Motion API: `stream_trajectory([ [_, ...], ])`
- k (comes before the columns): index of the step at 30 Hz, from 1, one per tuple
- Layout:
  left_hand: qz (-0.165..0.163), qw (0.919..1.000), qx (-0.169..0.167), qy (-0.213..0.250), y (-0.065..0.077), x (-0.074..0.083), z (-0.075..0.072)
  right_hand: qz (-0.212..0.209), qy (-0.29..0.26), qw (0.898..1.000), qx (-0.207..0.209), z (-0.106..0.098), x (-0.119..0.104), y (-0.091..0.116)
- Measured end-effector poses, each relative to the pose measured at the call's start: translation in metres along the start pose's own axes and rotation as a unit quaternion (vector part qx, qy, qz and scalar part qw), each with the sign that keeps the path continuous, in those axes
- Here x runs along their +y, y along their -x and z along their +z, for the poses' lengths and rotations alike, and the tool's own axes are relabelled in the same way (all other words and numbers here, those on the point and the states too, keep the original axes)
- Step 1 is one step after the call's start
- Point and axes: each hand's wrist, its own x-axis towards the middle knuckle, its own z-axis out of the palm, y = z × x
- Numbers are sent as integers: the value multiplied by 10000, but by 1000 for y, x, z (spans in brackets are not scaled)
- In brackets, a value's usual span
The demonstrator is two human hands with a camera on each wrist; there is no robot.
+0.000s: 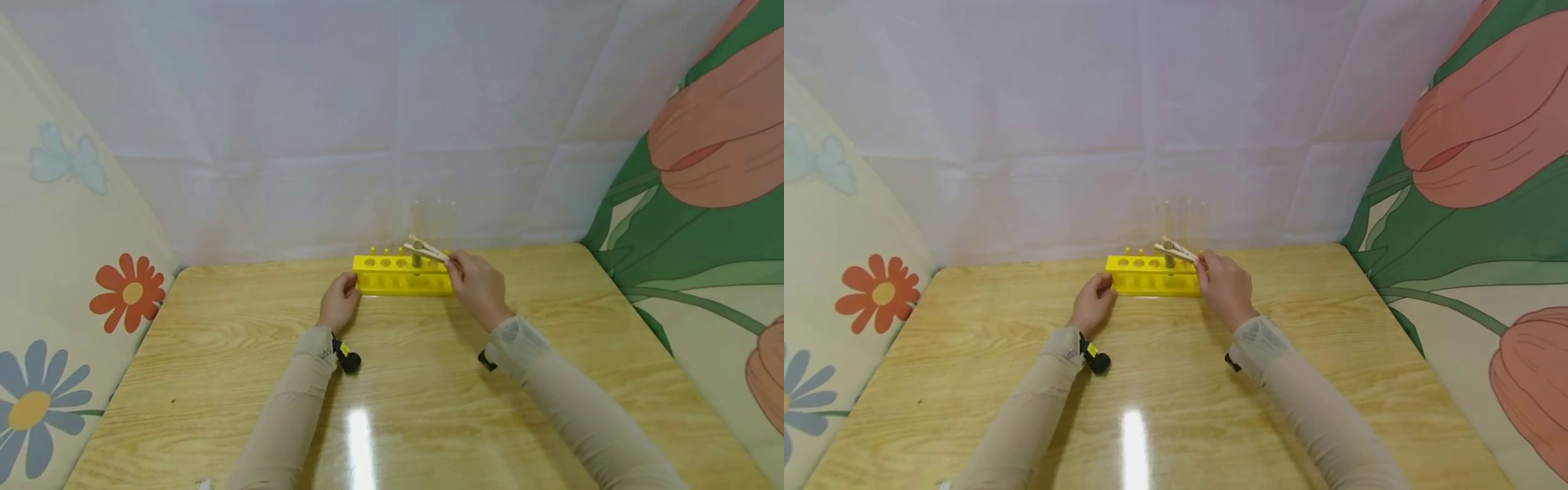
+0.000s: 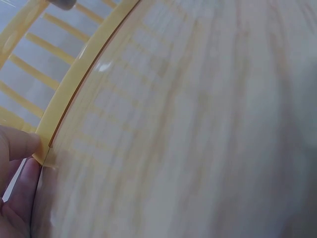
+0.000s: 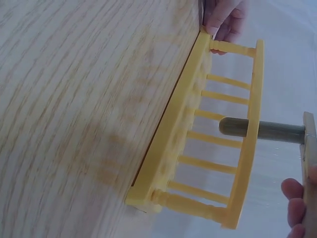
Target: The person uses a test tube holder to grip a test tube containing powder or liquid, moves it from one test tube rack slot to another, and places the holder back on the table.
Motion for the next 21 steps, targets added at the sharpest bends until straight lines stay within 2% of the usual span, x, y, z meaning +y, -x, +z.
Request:
stream_trajectory([
  [12, 2, 10000, -8, -2, -3, 0, -3, -124, -19, 9997, 214, -4, -3, -6],
  [21, 45, 10000, 35, 20, -3, -3, 2, -220, 4, 9989, 412, -3, 2, -2],
])
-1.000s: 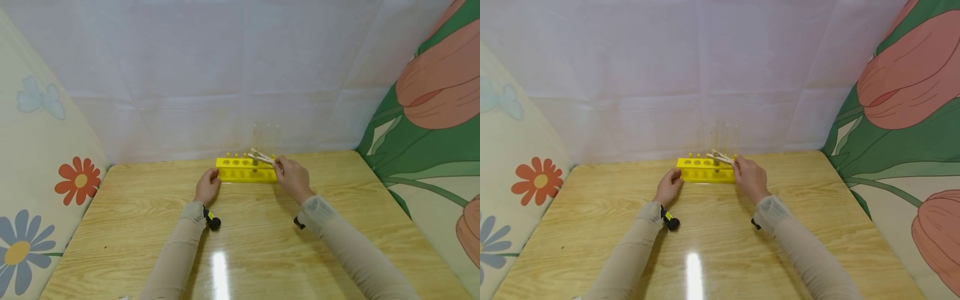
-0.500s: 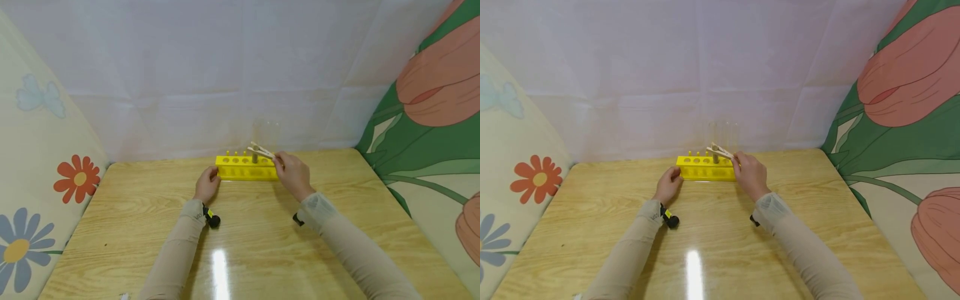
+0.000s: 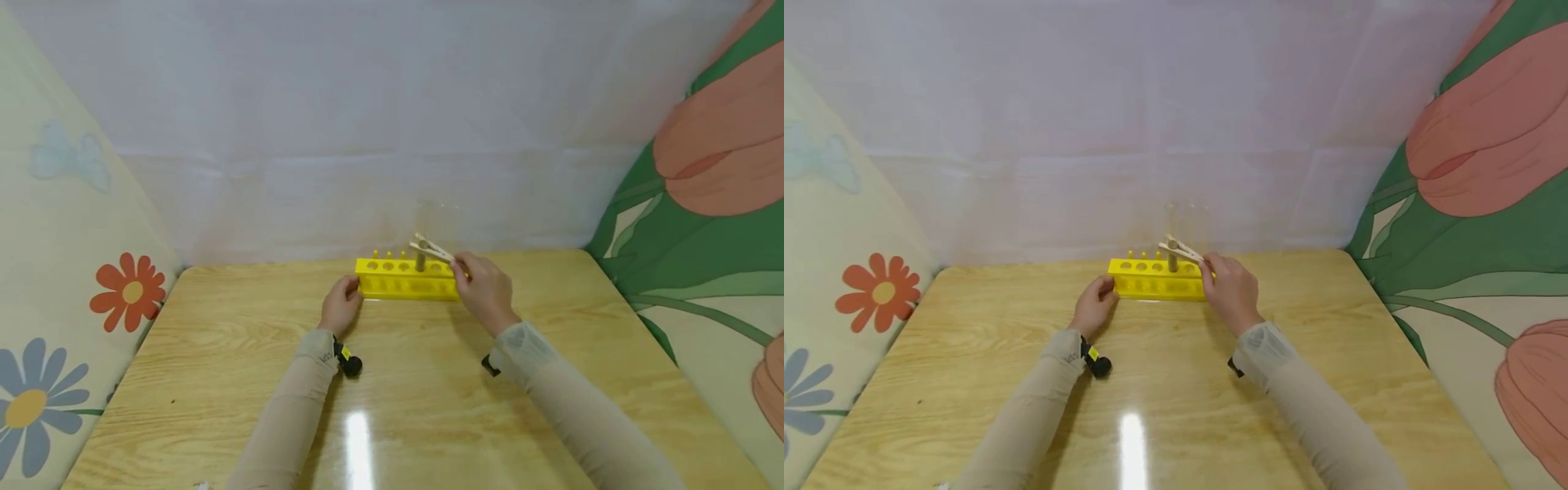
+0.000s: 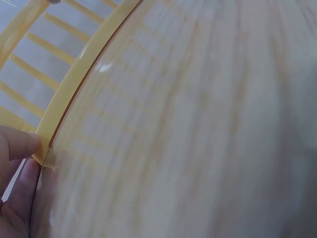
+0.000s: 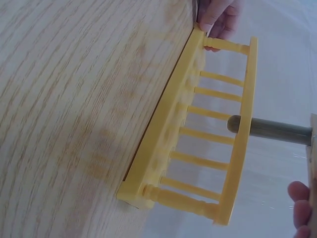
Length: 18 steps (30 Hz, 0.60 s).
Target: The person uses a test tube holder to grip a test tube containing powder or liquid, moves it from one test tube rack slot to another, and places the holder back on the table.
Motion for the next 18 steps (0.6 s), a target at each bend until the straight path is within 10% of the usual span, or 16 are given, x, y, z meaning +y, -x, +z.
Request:
stream_trajectory([
  [18, 90, 9999, 68, -89, 2, -3, 3, 112, -144, 9992, 345, -8, 4, 3],
])
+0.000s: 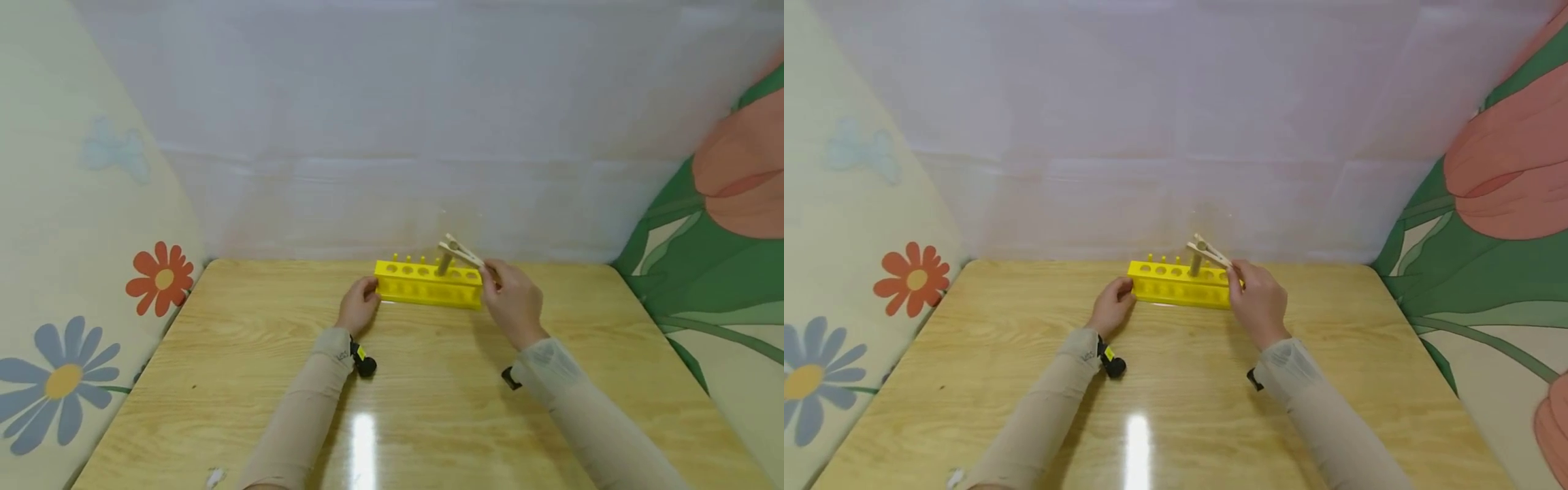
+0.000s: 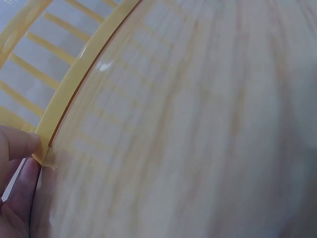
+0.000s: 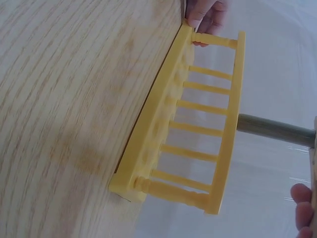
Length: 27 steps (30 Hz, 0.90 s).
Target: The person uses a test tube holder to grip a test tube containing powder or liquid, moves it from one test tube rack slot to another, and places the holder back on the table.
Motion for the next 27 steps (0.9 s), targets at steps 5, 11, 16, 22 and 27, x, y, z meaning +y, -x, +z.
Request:
stream_trajectory([
  [5, 2, 10000, -48, 40, 0, 6, 5, -20, 71, 9998, 162, -9, 6, 2],
  [11, -14, 10000, -18, -37, 1, 2, 2, -103, 161, 9993, 306, -12, 11, 1],
  [16, -13, 10000, 48, -64, 1, -1, 0, -112, 125, 9995, 282, -14, 11, 0],
  [22, 75, 10000, -8, -8, 1, 2, -1, -83, 148, 9993, 335, -18, 13, 2],
  [27, 76, 9999, 62, 96, 2, 7, 1, -79, 189, 9994, 282, -20, 15, 4],
])
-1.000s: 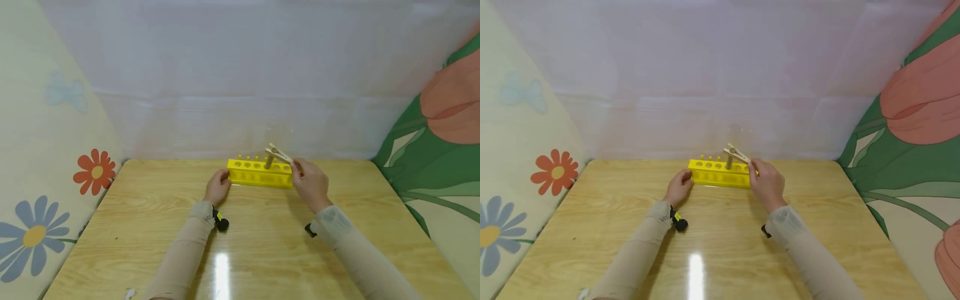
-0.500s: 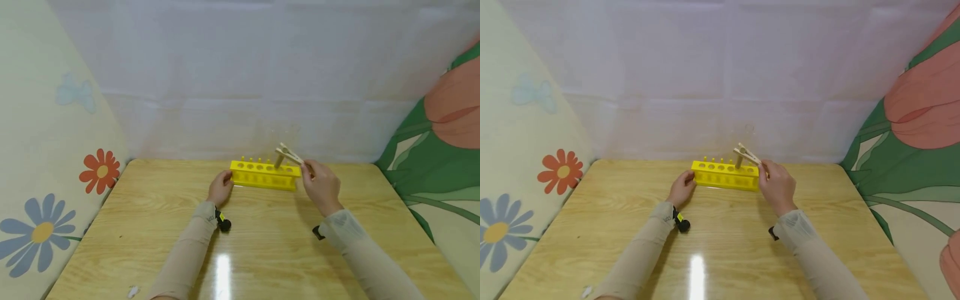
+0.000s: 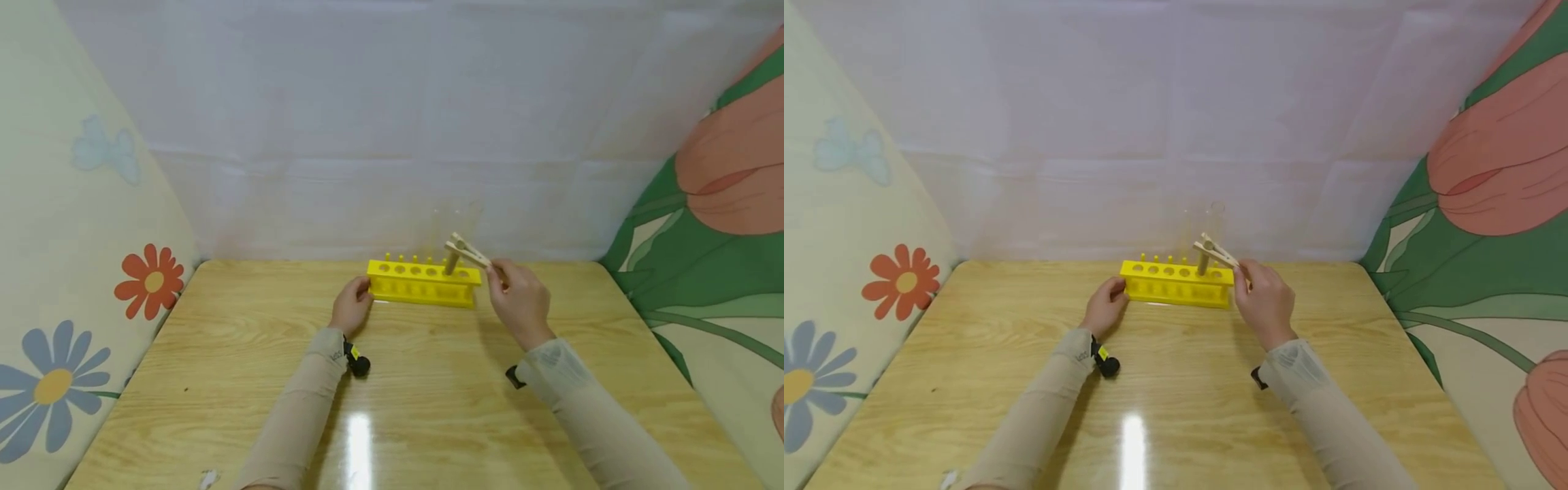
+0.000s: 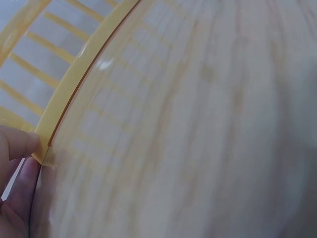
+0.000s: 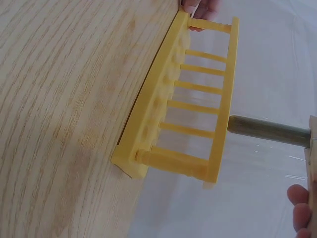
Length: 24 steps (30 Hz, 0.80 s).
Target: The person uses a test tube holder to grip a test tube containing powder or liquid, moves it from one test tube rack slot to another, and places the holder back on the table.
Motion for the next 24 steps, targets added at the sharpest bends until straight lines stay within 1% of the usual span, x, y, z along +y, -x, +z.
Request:
stream_trajectory([
  [7, 6, 10000, -44, -68, 0, 0, 0, 56, 9, 10000, 1, 1, -1, 2],
  [9, 13, 10000, -23, -50, 0, -2, -2, 32, -16, 10000, 9, 2, -3, 1],
  [14, -13, 10000, 58, 17, -1, -5, 1, -29, -54, 10000, -46, 2, -3, 2],
  [24, 11, 10000, -12, -51, -1, -3, -1, 162, -32, 9997, -165, 4, -3, 5],
])
